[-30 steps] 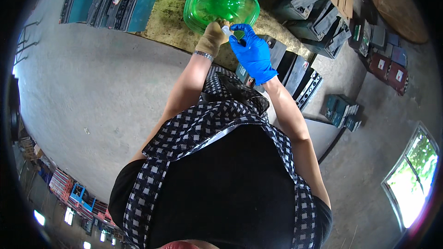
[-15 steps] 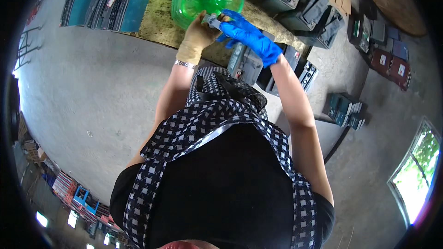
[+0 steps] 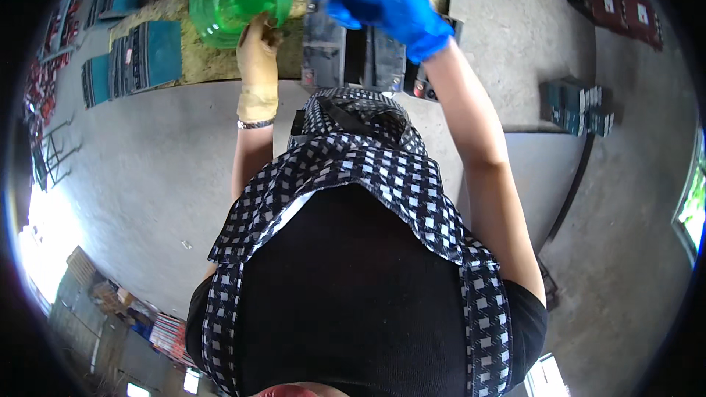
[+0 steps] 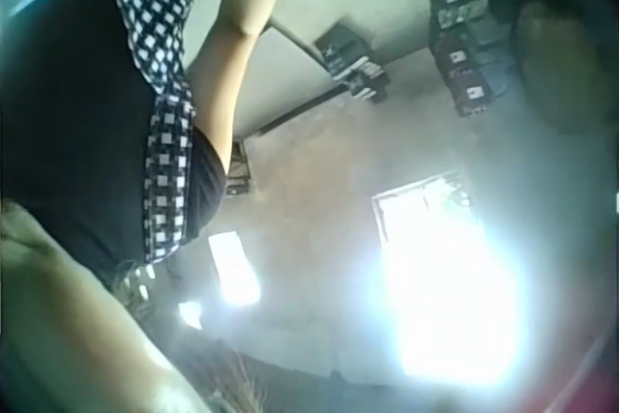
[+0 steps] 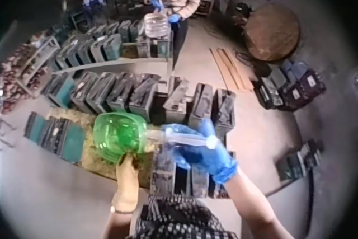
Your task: Filling lead-acid or similar battery components with liquid using a syringe at an assembly workbench.
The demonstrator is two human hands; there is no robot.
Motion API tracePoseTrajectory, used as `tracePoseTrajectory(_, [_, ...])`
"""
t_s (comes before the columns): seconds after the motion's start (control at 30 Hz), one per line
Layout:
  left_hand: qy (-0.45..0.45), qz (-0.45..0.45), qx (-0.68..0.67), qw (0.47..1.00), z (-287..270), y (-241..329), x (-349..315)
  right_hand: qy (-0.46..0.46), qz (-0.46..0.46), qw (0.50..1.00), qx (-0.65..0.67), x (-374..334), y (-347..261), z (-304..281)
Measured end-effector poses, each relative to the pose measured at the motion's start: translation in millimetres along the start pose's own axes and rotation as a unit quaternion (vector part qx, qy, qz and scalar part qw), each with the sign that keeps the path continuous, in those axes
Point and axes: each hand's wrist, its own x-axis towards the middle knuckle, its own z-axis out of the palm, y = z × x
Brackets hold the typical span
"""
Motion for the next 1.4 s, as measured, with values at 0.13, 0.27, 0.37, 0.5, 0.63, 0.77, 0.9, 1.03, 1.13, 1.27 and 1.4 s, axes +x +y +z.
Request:
tracePoseTrajectory(0.13, [-0.123, 0.002, 0.086, 0.989, 69, -10, -35, 0.2, -0.054, 0.974, -0.096, -120, -38, 8])
tracePoseTrajectory(0.27, [-0.242, 0.191, 0.289, 0.906, 119, -35, -62, 0.336, -0.08, 0.927, -0.146, -194, -31, 22])
tracePoseTrajectory(0.37, [-0.306, 0.215, 0.344, 0.862, 134, -52, -68, 0.364, -0.082, 0.922, -0.103, -222, -12, 28])
tracePoseTrajectory(0.5, [-0.298, 0.297, 0.388, 0.82, 138, -64, -66, 0.346, -0.077, 0.934, -0.038, -237, 9, 25])
tracePoseTrajectory(0.63, [-0.259, 0.28, 0.397, 0.835, 136, -68, -67, 0.319, -0.055, 0.945, -0.053, -235, 18, 24])
tracePoseTrajectory(0.77, [-0.246, 0.267, 0.386, 0.848, 134, -69, -66, 0.312, -0.023, 0.946, -0.08, -224, 16, 20])
tracePoseTrajectory(0.9, [-0.26, 0.279, 0.372, 0.846, 132, -69, -63, 0.312, 0.015, 0.944, -0.103, -217, 6, 17])
tracePoseTrajectory(1.03, [-0.243, 0.286, 0.385, 0.843, 133, -71, -63, 0.283, 0.041, 0.952, -0.107, -213, -4, 14])
tracePoseTrajectory(1.13, [-0.224, 0.285, 0.402, 0.841, 136, -72, -64, 0.297, 0.021, 0.949, -0.104, -211, -5, 15])
tracePoseTrajectory(1.27, [-0.225, 0.285, 0.4, 0.842, 137, -70, -65, 0.305, 0.051, 0.945, -0.108, -204, -6, 14])
tracePoseTrajectory(1.4, [-0.231, 0.243, 0.384, 0.86, 132, -61, -68, 0.317, 0.038, 0.937, -0.145, -203, -13, 19])
